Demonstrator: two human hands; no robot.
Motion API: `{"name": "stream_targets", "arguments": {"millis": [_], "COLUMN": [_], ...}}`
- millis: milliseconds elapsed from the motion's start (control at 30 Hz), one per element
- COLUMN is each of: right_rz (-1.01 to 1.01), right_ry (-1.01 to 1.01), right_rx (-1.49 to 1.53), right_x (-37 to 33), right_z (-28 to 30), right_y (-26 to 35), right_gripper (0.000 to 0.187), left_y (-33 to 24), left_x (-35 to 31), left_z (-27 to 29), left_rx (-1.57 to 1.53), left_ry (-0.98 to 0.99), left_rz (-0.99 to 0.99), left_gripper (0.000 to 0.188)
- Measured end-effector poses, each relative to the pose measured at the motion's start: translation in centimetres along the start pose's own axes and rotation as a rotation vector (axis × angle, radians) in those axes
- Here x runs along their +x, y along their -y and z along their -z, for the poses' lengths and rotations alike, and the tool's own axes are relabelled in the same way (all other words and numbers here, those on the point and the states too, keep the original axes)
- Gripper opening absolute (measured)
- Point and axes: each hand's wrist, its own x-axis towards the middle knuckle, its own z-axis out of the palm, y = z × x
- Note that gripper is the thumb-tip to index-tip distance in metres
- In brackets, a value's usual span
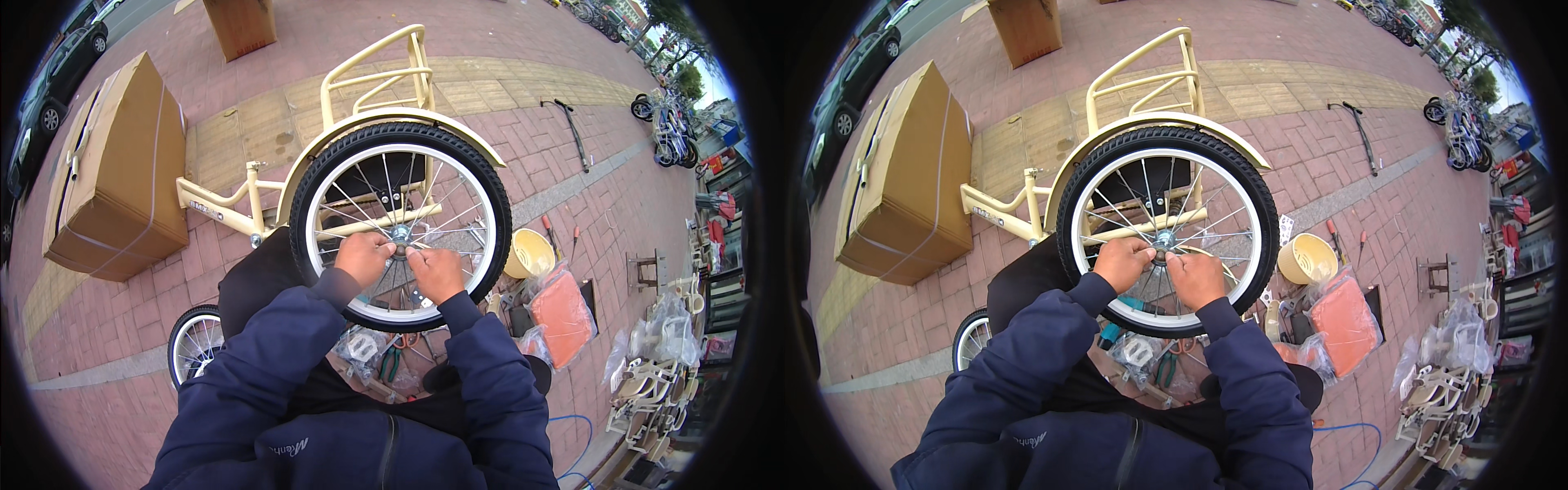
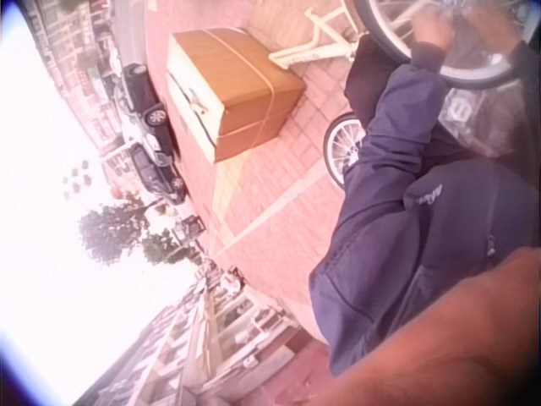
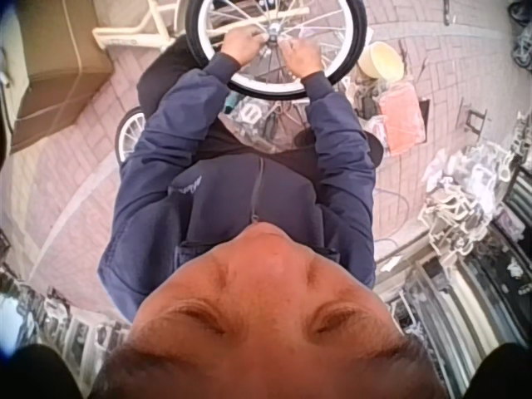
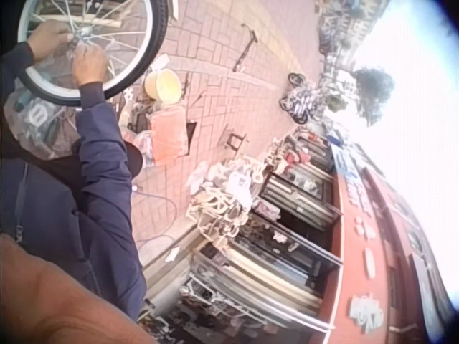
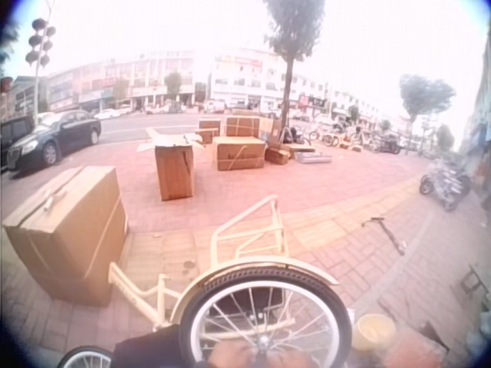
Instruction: The person assembles a rickshaw by attaching the seat, wheel, and mudguard. They use a cordless drill and wrench to secure components, then install the wheel and attach the mudguard to the frame.
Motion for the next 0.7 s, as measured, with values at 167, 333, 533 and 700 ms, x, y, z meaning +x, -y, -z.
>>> {"name": "stream_targets", "arguments": {"millis": [167,333,533,700], "right_rz": [0.01,0.007,-0.001,-0.009], "right_ry": [-0.021,-0.024,-0.006,-0.021], "right_rx": [0.02,0.065,0.064,0.039], "right_x": [-0.03,-0.18,-0.02,-0.12], "right_z": [-0.06,0.14,0.16,0.0], "right_y": [-0.02,0.21,0.36,0.33], "right_gripper": [0.042,0.041,0.038,0.038], "left_y": [-0.4,-0.87,-0.94,-0.95], "left_x": [-0.42,-0.73,-0.63,-0.54], "left_z": [-0.36,0.15,0.3,0.2], "left_rx": [0.114,0.115,0.157,0.177], "left_ry": [-0.048,0.017,0.0,0.012], "left_rz": [-0.049,-0.081,-0.127,-0.108], "left_gripper": [0.019,0.018,0.019,0.019]}}
